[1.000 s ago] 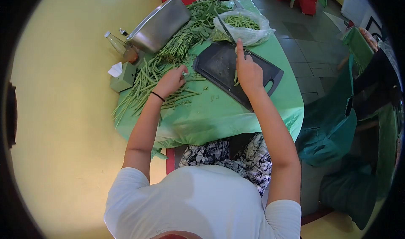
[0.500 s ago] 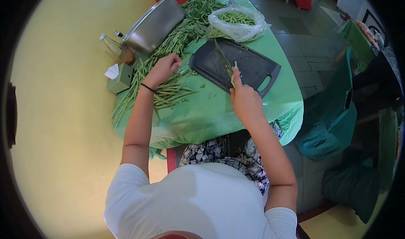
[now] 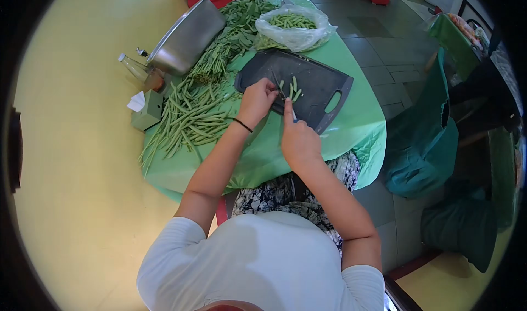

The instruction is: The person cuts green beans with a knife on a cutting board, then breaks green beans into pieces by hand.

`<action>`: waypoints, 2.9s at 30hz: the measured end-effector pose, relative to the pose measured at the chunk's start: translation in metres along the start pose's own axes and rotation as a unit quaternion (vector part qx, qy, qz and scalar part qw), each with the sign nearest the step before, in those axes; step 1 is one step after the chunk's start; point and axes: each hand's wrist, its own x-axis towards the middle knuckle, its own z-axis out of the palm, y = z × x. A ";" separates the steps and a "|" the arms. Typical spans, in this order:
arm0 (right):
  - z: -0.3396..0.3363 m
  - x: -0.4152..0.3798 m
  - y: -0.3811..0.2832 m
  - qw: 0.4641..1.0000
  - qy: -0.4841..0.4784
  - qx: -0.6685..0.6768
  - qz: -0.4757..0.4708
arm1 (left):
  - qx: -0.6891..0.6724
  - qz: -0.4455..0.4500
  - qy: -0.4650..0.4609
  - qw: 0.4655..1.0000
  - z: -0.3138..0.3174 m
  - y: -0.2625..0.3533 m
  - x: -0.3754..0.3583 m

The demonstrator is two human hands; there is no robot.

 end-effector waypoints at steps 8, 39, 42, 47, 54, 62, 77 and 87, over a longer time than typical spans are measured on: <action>0.013 0.000 -0.023 0.996 -0.014 -0.085 0.030 | 0.003 -0.046 -0.036 0.998 -0.025 0.016 -0.020; 0.027 0.049 -0.027 1.000 -0.026 0.001 0.016 | -0.050 -0.084 -0.043 0.994 -0.012 -0.007 0.014; 0.019 0.033 -0.023 0.999 -0.033 -0.001 0.003 | -0.058 -0.096 -0.044 0.993 -0.016 -0.009 0.013; 0.002 0.009 -0.012 0.997 -0.071 -0.019 -0.005 | -0.040 -0.094 -0.023 0.994 -0.011 -0.006 0.017; -0.003 -0.009 -0.013 0.996 -0.085 -0.014 0.003 | 0.076 -0.063 -0.036 0.994 -0.009 0.010 0.007; 0.003 0.006 -0.002 0.998 -0.042 0.048 -0.023 | 0.064 -0.069 -0.002 0.996 -0.015 0.003 0.010; -0.021 0.038 0.104 0.952 0.166 0.259 0.011 | 0.296 0.060 0.048 0.952 0.079 0.035 0.027; -0.025 0.058 0.120 0.776 0.107 0.616 0.091 | 0.070 0.028 -0.136 0.988 0.024 0.030 0.065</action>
